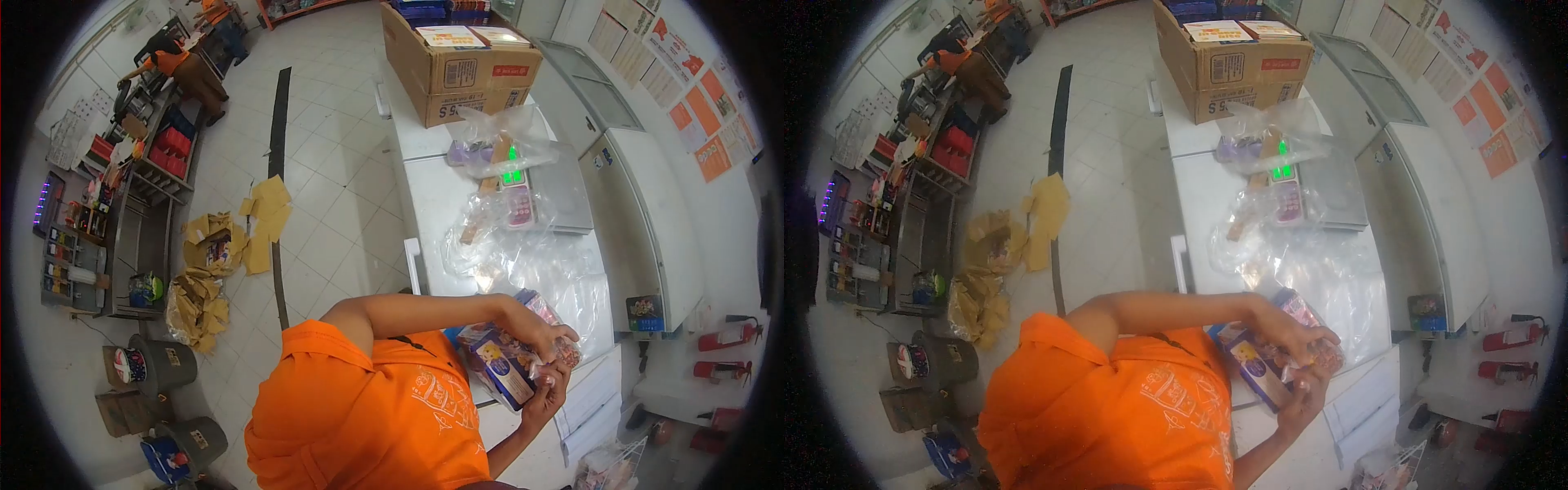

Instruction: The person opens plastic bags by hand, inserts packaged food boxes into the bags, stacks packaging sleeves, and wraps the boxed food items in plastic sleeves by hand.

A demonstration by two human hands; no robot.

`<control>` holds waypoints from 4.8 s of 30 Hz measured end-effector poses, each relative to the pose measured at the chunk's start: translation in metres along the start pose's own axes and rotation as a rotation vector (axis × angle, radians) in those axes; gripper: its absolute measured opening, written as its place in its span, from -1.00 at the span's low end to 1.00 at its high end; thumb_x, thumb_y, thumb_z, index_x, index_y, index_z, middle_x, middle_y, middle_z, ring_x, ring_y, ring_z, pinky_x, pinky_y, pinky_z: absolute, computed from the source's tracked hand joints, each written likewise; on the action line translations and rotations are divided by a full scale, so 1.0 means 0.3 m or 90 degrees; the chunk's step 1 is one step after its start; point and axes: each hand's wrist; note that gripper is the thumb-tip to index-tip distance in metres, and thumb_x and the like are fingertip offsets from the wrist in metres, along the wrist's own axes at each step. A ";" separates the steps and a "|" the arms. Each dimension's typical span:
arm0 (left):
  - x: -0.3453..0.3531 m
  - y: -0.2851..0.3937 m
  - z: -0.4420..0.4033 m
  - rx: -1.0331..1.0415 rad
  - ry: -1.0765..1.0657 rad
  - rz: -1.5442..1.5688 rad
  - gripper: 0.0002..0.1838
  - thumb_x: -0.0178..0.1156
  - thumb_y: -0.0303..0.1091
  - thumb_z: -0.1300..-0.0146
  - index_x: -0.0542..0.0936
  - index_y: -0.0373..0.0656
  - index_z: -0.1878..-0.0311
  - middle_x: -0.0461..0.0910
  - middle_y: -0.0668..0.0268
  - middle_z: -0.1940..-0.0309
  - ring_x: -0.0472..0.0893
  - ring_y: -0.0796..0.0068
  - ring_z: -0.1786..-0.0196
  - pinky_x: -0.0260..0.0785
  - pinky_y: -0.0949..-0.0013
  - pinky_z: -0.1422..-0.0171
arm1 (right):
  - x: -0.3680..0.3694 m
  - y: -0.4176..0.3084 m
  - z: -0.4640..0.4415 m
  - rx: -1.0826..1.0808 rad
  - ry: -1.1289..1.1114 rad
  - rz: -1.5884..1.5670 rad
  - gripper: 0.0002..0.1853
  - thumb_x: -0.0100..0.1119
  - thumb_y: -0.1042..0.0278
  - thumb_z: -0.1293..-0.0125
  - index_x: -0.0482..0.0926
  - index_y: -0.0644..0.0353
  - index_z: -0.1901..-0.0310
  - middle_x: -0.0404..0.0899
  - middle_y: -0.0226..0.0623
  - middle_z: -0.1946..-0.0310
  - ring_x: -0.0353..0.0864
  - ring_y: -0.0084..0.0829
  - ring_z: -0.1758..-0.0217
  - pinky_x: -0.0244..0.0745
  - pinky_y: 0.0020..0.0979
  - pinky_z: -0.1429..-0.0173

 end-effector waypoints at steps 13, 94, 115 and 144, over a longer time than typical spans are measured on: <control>0.106 -0.183 -0.004 0.314 0.440 -0.534 -0.69 0.31 -0.50 -0.03 0.64 -0.24 0.09 0.64 0.06 0.26 0.65 -0.01 0.16 0.48 0.08 0.08 | 0.071 0.005 0.042 -0.132 0.111 0.263 -0.50 0.20 0.85 -0.02 0.78 0.15 0.02 0.53 -0.26 0.09 0.57 -0.26 -0.08 0.50 -0.28 -0.18; -0.094 0.139 -0.060 0.193 -0.252 -0.693 -0.79 0.31 -0.35 -0.06 0.69 0.11 0.19 0.62 0.66 0.32 0.44 0.46 0.11 0.13 0.12 -0.25 | -0.190 -0.003 -0.146 -0.100 -0.383 0.127 -0.96 0.28 0.27 -0.31 0.65 -0.16 0.31 0.51 -0.68 0.39 0.33 -0.44 0.13 -0.03 -0.04 -0.16; -0.178 0.010 -0.080 0.201 -0.157 -0.620 -0.87 0.27 -0.37 -0.15 0.66 0.05 0.22 0.59 0.53 0.37 0.54 0.44 0.12 0.29 0.23 -0.22 | -0.197 0.078 -0.132 0.016 -0.307 -0.024 -0.94 0.22 0.40 -0.35 0.66 0.10 0.20 0.70 -0.46 0.19 0.49 -0.36 -0.14 0.20 -0.23 -0.28; 0.028 -0.022 -0.028 0.312 0.212 -0.571 -0.85 0.35 -0.23 -0.22 0.72 -0.07 0.26 0.46 0.28 -0.04 0.32 0.16 -0.15 0.13 0.06 -0.30 | 0.055 -0.035 -0.092 0.346 0.001 -0.261 -0.74 0.35 0.53 -0.23 0.66 0.34 0.04 0.61 -0.42 0.36 0.59 -0.59 0.21 0.49 -0.51 0.12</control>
Point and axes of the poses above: each hand's wrist, its own z-axis away from the middle knuckle, its own x-axis out of the palm, y = z × x
